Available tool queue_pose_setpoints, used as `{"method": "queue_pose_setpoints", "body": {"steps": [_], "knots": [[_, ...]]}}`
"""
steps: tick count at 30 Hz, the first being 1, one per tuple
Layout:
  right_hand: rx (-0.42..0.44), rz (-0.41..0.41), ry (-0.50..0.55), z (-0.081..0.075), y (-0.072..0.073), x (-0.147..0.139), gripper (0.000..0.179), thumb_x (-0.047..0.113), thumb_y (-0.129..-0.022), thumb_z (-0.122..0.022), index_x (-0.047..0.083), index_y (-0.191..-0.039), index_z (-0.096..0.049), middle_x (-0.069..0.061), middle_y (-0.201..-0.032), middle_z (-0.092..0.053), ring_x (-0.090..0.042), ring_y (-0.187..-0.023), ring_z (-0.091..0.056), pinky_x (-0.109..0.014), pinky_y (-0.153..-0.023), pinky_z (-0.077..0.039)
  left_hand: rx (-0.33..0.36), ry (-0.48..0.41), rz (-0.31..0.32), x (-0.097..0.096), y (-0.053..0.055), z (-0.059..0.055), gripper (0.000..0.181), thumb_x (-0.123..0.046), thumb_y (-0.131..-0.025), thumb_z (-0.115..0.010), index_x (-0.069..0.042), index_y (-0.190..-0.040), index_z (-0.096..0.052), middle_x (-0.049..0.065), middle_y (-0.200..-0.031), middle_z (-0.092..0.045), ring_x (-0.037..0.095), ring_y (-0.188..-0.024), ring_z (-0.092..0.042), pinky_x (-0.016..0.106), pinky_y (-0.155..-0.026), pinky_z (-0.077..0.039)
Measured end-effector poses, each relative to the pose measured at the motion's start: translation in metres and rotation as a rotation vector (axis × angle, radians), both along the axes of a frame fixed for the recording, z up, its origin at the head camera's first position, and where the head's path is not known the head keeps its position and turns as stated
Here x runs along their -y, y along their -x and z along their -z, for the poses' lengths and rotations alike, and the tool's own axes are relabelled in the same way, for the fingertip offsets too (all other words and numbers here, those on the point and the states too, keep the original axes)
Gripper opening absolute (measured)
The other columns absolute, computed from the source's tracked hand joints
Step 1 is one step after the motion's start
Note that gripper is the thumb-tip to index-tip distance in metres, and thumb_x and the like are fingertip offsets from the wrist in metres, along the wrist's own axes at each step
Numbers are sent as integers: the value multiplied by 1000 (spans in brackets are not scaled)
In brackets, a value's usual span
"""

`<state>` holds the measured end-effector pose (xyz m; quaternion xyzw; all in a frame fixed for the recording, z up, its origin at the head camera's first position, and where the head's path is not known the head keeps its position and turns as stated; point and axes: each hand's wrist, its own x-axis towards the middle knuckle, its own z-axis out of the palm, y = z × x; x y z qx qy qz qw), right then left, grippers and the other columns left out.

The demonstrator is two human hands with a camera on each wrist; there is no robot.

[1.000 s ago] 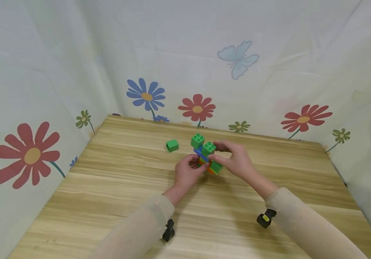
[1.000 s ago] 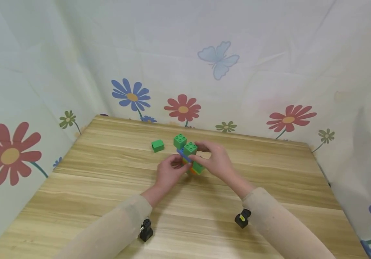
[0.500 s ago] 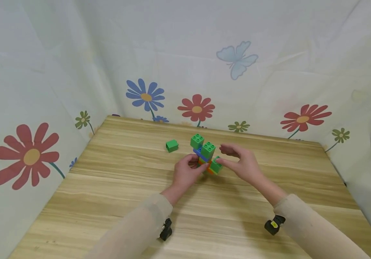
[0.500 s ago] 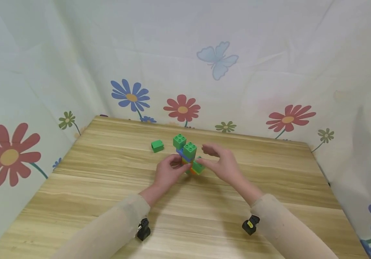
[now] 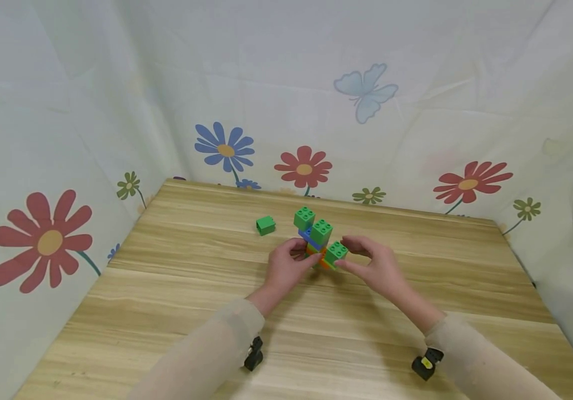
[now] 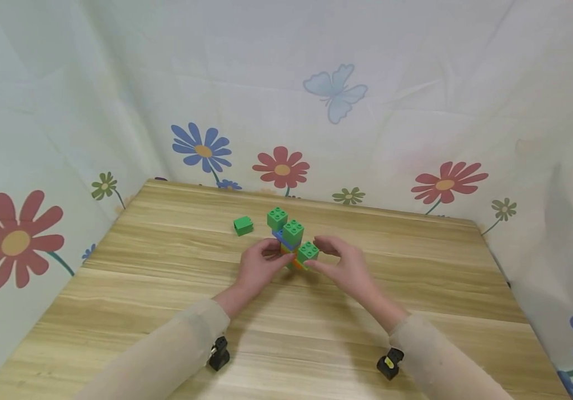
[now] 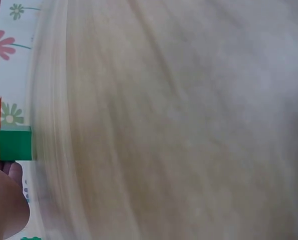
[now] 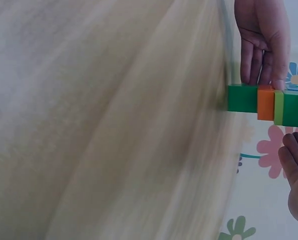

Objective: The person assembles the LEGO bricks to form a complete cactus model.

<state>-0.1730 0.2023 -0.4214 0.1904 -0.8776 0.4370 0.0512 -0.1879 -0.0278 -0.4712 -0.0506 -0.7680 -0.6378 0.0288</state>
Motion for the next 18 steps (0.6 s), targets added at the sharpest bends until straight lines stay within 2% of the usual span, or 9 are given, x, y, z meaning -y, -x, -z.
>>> {"method": "queue_pose_setpoints", "body": {"steps": [6, 12, 18], "knots": [[-39, 24, -18, 9, -1, 3, 55, 21, -87, -92, 3, -135, -70, -15, -123, -77, -34, -113, -75, -56, -97, -61, -4, 27, -7, 5, -1, -1, 35, -17, -89, -90, -4, -119, -76, 12, -119, -77, 29, -113, -74, 40, -99, -62], [-75, 35, -37, 14, -1, 6, 51, 18, -86, -92, 3, -131, -72, -13, -112, -80, -33, -106, -77, -53, -93, -63, -27, 42, 12, 17, -2, -2, 41, -19, -88, -91, -1, -121, -75, 17, -123, -75, 33, -116, -72, 43, -101, -61], [-106, 37, -35, 14, -2, 9, 46, 16, -86, -92, 4, -127, -74, -11, -107, -81, -32, -101, -79, -53, -89, -64, -51, 161, 45, 36, -2, -12, 46, -23, -89, -91, -2, -126, -74, 15, -126, -74, 30, -118, -71, 41, -103, -60]]}}
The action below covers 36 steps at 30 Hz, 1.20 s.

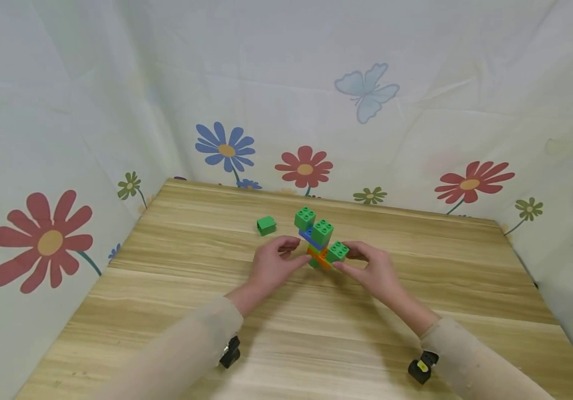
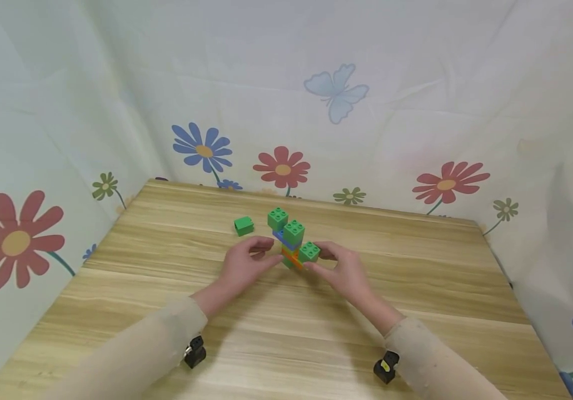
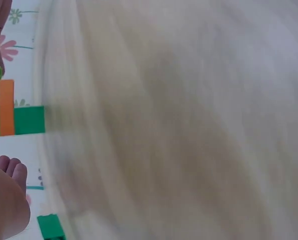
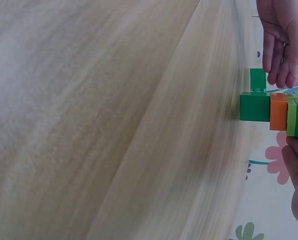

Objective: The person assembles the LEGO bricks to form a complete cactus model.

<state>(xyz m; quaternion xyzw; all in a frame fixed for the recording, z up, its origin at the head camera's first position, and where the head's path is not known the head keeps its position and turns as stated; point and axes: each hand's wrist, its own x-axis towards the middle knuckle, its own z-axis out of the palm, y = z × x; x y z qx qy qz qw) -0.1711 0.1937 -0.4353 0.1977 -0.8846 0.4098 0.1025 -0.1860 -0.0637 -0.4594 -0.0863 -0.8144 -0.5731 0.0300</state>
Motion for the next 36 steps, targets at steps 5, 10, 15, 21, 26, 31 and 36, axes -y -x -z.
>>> {"method": "queue_pose_setpoints", "body": {"steps": [5, 10, 15, 21, 26, 31, 36], "knots": [[-1, 5, 1, 0, -1, 0, 45, 17, -86, -92, 4, -126, -75, -10, -105, -81, -31, -99, -79, -54, -89, -64, -25, 98, 41, 16, 4, -14, 48, -21, -89, -91, -2, -129, -73, 16, -130, -73, 32, -122, -69, 41, -106, -58], [16, 3, 2, -1, 0, 0, 44, 18, -87, -91, 4, -126, -75, -10, -106, -81, -33, -100, -79, -56, -90, -63, -47, 193, 52, 32, 13, -26, 51, -23, -90, -90, -3, -133, -71, 15, -134, -72, 32, -125, -68, 42, -109, -56], [25, 3, 9, -2, -1, 0, 43, 18, -87, -92, 5, -125, -76, -9, -106, -81, -32, -101, -79, -55, -91, -63, -46, 312, 48, 45, 28, -42, 57, -29, -91, -89, -7, -139, -68, 11, -140, -69, 32, -129, -65, 44, -111, -55], [34, 7, 5, -1, -1, -1, 43, 20, -87, -92, 6, -125, -76, -9, -107, -81, -31, -102, -78, -55, -91, -63, -48, 431, 37, 58, 46, -53, 61, -31, -92, -87, -6, -143, -65, 13, -143, -68, 36, -130, -63, 48, -111, -54], [44, 9, 3, -1, 0, -2, 45, 20, -87, -92, 5, -126, -75, -10, -109, -81, -31, -103, -78, -54, -91, -64, -37, 501, 53, 63, 58, -50, 67, -31, -93, -87, -4, -149, -61, 14, -149, -63, 36, -138, -58, 50, -116, -49], [45, 14, -8, -2, 1, -2, 45, 21, -87, -92, 5, -126, -75, -10, -109, -81, -30, -102, -78, -51, -91, -64, 1, 536, 55, 62, 67, -46, 70, -29, -93, -87, -2, -151, -58, 16, -153, -60, 37, -144, -52, 51, -121, -44], [47, 15, -8, -2, 1, -2, 46, 21, -87, -92, 5, -127, -75, -10, -110, -81, -31, -102, -78, -50, -90, -65, 30, 555, 40, 60, 75, -37, 69, -27, -93, -86, -2, -151, -57, 17, -153, -59, 38, -143, -53, 51, -121, -44]]}}
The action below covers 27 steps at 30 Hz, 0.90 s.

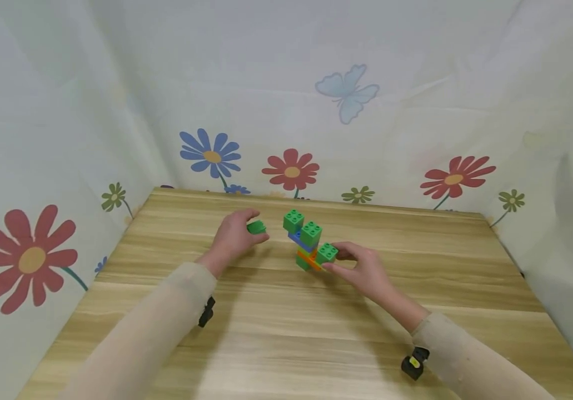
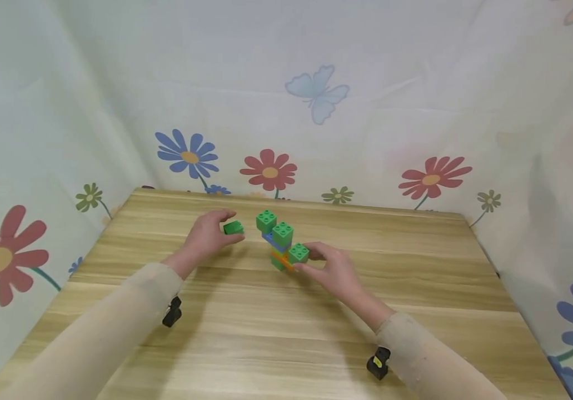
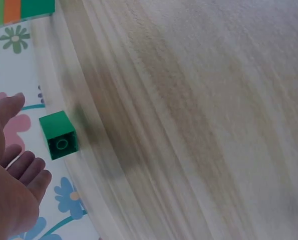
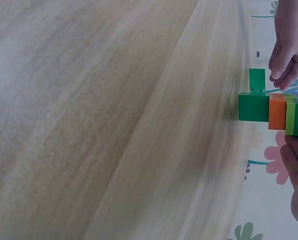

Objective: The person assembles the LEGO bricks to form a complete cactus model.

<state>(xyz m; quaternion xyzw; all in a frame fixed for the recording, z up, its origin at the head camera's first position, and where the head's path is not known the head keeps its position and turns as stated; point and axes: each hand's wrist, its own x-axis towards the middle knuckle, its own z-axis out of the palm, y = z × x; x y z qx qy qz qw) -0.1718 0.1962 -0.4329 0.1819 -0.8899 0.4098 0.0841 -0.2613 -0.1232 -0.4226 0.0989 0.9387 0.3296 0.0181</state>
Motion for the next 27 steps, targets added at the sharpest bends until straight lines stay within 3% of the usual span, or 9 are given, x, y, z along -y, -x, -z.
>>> {"method": "queue_pose_setpoints", "body": {"steps": [9, 18, 27], "knots": [[0, -3, 7, 2, 0, 1, 45, 21, -87, -92, 4, -126, -76, -10, -110, -81, -31, -102, -78, -53, -90, -64, 13, 19, -58, 0, 4, 12, 65, -26, -95, -84, -1, -150, -58, 20, -151, -59, 39, -140, -54, 52, -118, -46], [3, 1, 4, 1, 1, 0, 45, 22, -87, -92, 5, -126, -76, -10, -109, -81, -31, -102, -78, -54, -91, -64, -19, 35, -55, 3, 10, 21, 59, -23, -97, -82, 1, -146, -61, 20, -148, -62, 38, -133, -60, 51, -114, -50], [5, 2, 4, 2, 0, -1, 45, 21, -88, -91, 4, -126, -75, -11, -110, -80, -30, -103, -78, -52, -90, -64, -2, 23, -67, 4, 16, 25, 47, -19, -97, -82, 0, -138, -67, 18, -137, -69, 34, -124, -65, 48, -110, -54]]}}
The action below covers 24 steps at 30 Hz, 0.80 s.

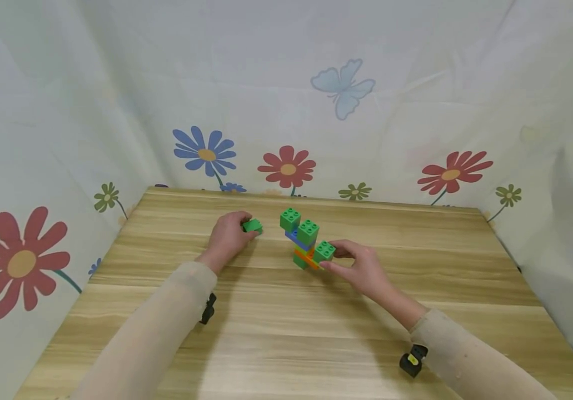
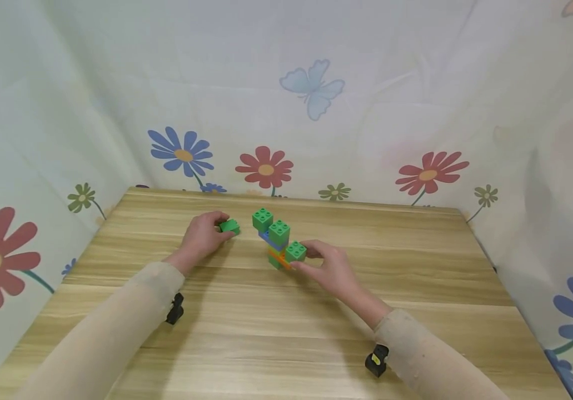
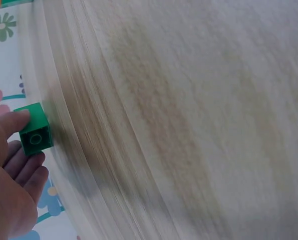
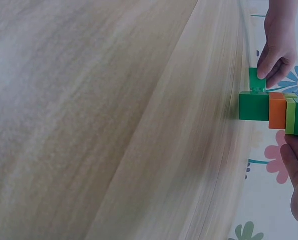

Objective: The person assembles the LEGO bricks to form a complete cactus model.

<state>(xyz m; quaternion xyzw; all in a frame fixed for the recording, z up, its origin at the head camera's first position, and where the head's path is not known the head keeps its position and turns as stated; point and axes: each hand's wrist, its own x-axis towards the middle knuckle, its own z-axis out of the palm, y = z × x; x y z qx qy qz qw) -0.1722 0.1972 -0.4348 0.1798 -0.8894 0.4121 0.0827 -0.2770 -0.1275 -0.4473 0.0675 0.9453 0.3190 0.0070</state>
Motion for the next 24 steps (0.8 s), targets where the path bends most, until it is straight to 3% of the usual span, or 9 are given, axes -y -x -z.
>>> {"method": "queue_pose_setpoints", "body": {"steps": [10, 24], "knots": [[16, 5, -1, 0, 0, 0, 46, 22, -88, -91, 5, -127, -75, -10, -111, -80, -30, -104, -77, -52, -91, -64, -17, 29, 60, 8, -4, -4, 38, -18, -97, -81, 0, -130, -72, 17, -130, -72, 33, -117, -67, 49, -106, -55], [24, 4, 3, -1, 0, 1, 45, 22, -89, -91, 5, -128, -75, -12, -112, -80, -31, -104, -77, -53, -92, -64, -8, 41, 225, 26, -28, -10, 37, -16, -95, -84, -3, -128, -74, 12, -123, -75, 29, -111, -70, 47, -99, -59]]}}
